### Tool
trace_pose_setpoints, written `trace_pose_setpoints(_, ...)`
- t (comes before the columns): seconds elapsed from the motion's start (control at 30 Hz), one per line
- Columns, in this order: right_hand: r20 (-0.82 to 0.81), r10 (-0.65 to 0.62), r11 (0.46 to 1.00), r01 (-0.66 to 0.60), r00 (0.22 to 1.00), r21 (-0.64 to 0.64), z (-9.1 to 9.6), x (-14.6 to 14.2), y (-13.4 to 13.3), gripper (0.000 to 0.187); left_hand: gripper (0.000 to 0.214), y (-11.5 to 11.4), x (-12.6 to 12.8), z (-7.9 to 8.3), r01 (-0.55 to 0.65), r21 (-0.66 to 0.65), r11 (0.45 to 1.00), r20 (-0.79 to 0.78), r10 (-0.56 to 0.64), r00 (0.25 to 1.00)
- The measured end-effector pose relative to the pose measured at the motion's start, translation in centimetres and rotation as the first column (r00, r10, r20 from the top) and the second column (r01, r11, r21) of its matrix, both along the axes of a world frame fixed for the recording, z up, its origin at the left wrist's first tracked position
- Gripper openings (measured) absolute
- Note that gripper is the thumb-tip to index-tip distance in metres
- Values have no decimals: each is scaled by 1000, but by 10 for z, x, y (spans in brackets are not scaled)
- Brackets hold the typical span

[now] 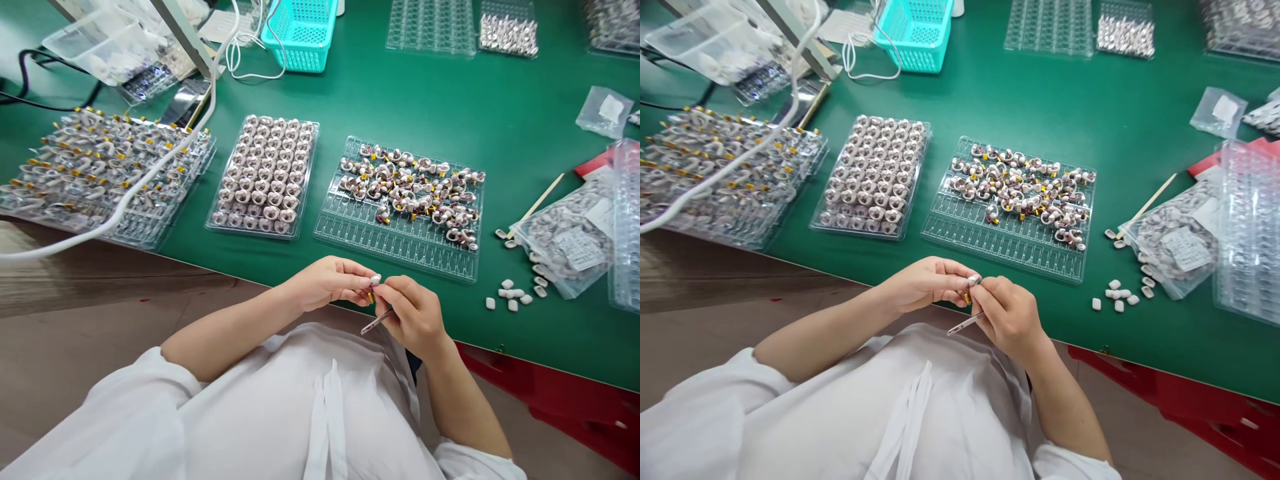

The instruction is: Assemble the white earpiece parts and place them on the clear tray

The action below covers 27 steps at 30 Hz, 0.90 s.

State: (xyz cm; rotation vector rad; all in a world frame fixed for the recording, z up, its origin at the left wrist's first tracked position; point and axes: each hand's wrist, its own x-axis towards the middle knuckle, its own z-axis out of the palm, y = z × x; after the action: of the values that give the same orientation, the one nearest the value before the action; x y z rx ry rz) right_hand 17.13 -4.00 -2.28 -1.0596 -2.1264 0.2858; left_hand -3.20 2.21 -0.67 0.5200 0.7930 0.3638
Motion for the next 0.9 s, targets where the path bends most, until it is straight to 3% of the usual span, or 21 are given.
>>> trace_pose_setpoints(0.17,139,120,992,-124,983,25,5,7,3,28,25,13,-5,1,177,3,984,-12,-177,984)
trace_pose_setpoints(0.27,182,166,985,-170,969,6,7,9,4,28,23,18,-4,3,222,-3,975,-16,-222,975)
trace_pose_setpoints(0.4,40,144,987,-141,989,-81,10,10,2,29,26,15,0,3,186,20,982,-48,-185,982)
trace_pose_setpoints(0.5,-234,4,957,-72,972,-282,10,10,-6,27,30,8,5,2,86,60,995,-51,-83,995)
trace_pose_setpoints(0.57,-389,-162,918,-7,907,-398,8,10,-13,22,31,3,8,2,-8,106,994,-48,13,999)
trace_pose_setpoints(0.67,-531,-329,901,90,781,-425,2,8,-21,26,29,-3,10,3,-110,161,981,-30,116,993)
trace_pose_setpoints(0.73,-547,-371,902,151,750,-405,-3,8,-24,30,27,-6,12,5,-136,192,972,-24,143,989)
trace_pose_setpoints(0.9,-330,-439,875,315,835,-366,-5,18,-29,24,20,-9,14,12,-183,324,928,-69,217,974)
